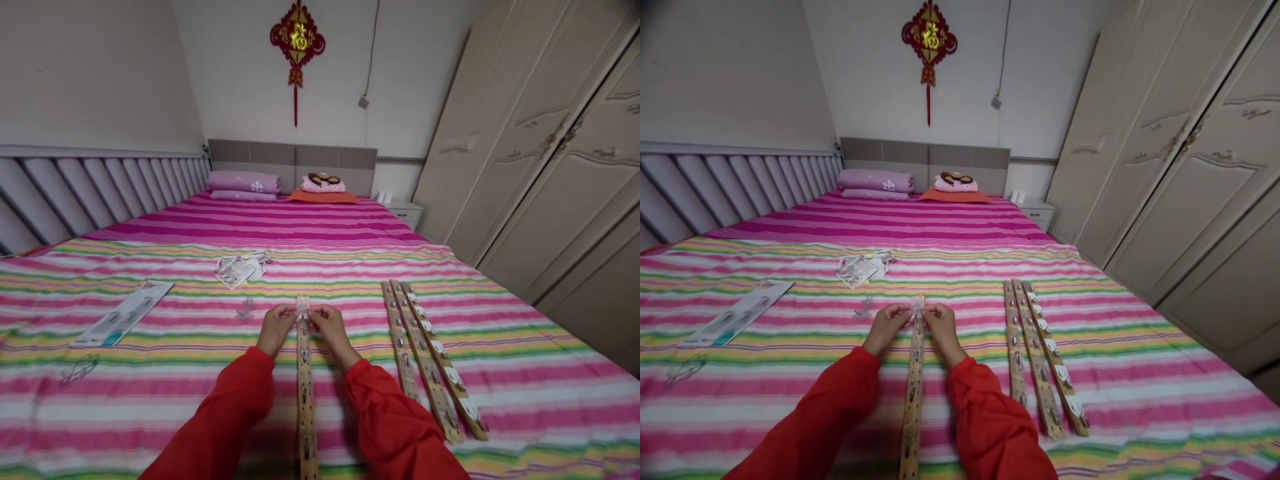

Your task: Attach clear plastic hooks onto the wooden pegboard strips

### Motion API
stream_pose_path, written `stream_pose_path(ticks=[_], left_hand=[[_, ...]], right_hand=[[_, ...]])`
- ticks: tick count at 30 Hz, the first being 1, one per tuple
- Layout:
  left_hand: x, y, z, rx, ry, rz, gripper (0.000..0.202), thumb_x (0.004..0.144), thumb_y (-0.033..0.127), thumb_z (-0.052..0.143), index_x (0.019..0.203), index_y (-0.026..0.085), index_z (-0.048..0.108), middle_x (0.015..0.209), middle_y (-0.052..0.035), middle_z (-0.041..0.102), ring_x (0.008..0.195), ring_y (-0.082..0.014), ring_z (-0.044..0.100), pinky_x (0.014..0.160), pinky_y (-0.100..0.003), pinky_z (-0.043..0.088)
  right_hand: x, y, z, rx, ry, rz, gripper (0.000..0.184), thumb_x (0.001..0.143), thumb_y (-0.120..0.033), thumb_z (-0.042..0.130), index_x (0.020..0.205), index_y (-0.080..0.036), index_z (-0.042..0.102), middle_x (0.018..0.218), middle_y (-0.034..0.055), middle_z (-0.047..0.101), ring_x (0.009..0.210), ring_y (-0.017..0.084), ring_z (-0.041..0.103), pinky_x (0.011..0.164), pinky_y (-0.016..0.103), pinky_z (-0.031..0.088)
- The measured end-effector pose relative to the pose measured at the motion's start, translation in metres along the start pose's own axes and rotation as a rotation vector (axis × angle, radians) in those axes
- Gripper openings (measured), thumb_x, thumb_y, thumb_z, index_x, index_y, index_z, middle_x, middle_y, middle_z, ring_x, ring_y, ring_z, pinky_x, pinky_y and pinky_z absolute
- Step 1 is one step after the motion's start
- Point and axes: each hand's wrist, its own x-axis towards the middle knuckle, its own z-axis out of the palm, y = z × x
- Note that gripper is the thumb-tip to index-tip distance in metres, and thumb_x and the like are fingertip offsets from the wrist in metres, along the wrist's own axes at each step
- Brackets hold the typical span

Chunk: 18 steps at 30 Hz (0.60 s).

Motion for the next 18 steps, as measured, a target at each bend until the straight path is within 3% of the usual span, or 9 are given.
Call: stream_pose_path(ticks=[8, 18], left_hand=[[0.038, -0.036, 0.0, 0.022, 0.088, 0.008, 0.028, 0.047, 0.029, 0.076, 0.068, 0.013, 0.065, 0.059, -0.0011, 0.066, 0.057, -0.013, 0.059, 0.058, -0.025, 0.045], [0.05, -0.053, -0.002, 0.069, 0.112, -0.01, 0.021, 0.05, 0.025, 0.071, 0.066, 0.014, 0.064, 0.06, -0.0017, 0.067, 0.059, -0.0156, 0.062, 0.06, -0.026, 0.046]], right_hand=[[0.032, 0.026, -0.003, -0.133, 0.082, -0.048, 0.008, 0.055, -0.025, 0.064, 0.054, -0.017, 0.062, 0.051, -0.0028, 0.06, 0.05, 0.012, 0.05, 0.054, 0.025, 0.041], [0.044, 0.051, -0.006, -0.177, 0.117, -0.026, 0.011, 0.056, -0.027, 0.063, 0.052, -0.018, 0.058, 0.048, -0.0033, 0.056, 0.049, 0.012, 0.048, 0.051, 0.025, 0.038]])
